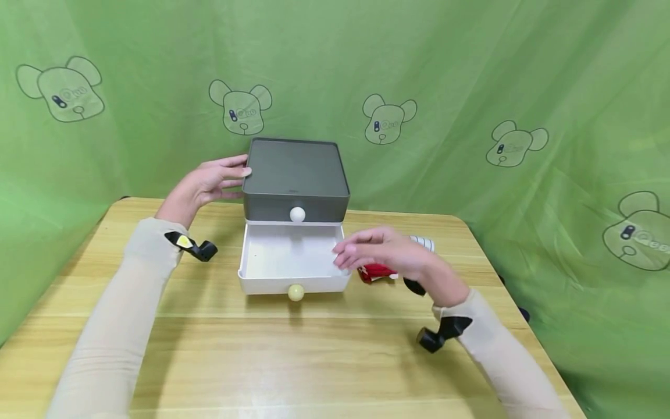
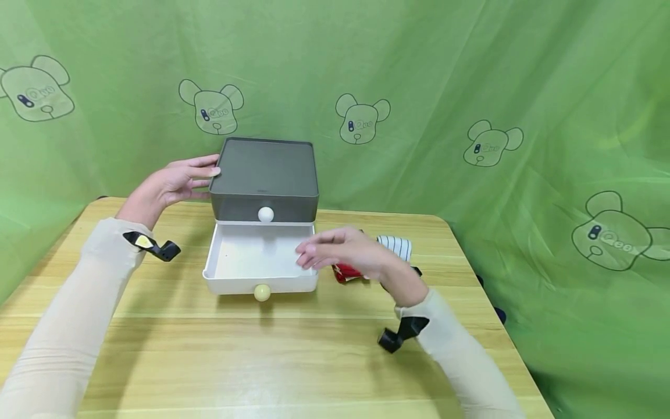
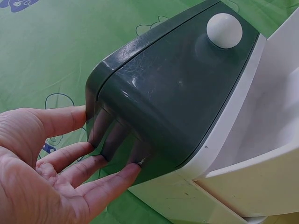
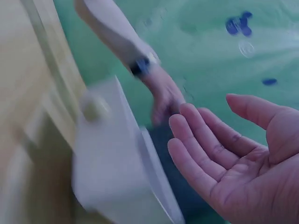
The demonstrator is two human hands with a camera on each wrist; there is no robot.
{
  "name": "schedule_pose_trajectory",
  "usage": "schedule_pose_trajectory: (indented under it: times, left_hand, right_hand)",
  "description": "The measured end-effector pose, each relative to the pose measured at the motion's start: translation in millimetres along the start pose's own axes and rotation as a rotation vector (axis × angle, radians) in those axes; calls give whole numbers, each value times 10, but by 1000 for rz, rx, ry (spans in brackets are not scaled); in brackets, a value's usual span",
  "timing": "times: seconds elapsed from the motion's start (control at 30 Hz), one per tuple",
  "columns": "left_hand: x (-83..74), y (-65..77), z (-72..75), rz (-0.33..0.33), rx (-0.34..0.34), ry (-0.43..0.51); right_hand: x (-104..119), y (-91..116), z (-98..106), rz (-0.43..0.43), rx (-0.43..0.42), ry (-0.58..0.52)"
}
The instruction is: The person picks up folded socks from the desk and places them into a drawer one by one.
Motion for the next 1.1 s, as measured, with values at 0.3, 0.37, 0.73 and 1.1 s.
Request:
schedule_pose_trajectory:
  times: [0.3, 0.37, 0.73, 1.1]
  left_hand:
    - [-5, -21, 19, 7, -4, 35]
    - [-6, -25, 28, 10, -12, 37]
    - [-15, -14, -3, 17, -4, 32]
    - [5, -24, 19, 16, -8, 42]
  right_hand:
    - [-426, -125, 724, -150, -210, 331]
    - [-564, -152, 795, -159, -222, 397]
    - [-1091, -146, 886, -150, -232, 700]
    - [-1313, -22, 733, -233, -180, 767]
Point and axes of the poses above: each hand's wrist, its own y-axis away from the middle knuckle, its own z-axis out of the back of the hand, x = y × z, the point moved 8 cm from there along -y, towards the middle knuckle, and after that the axes turned 7 degrees about y, right-handed, at the moved point
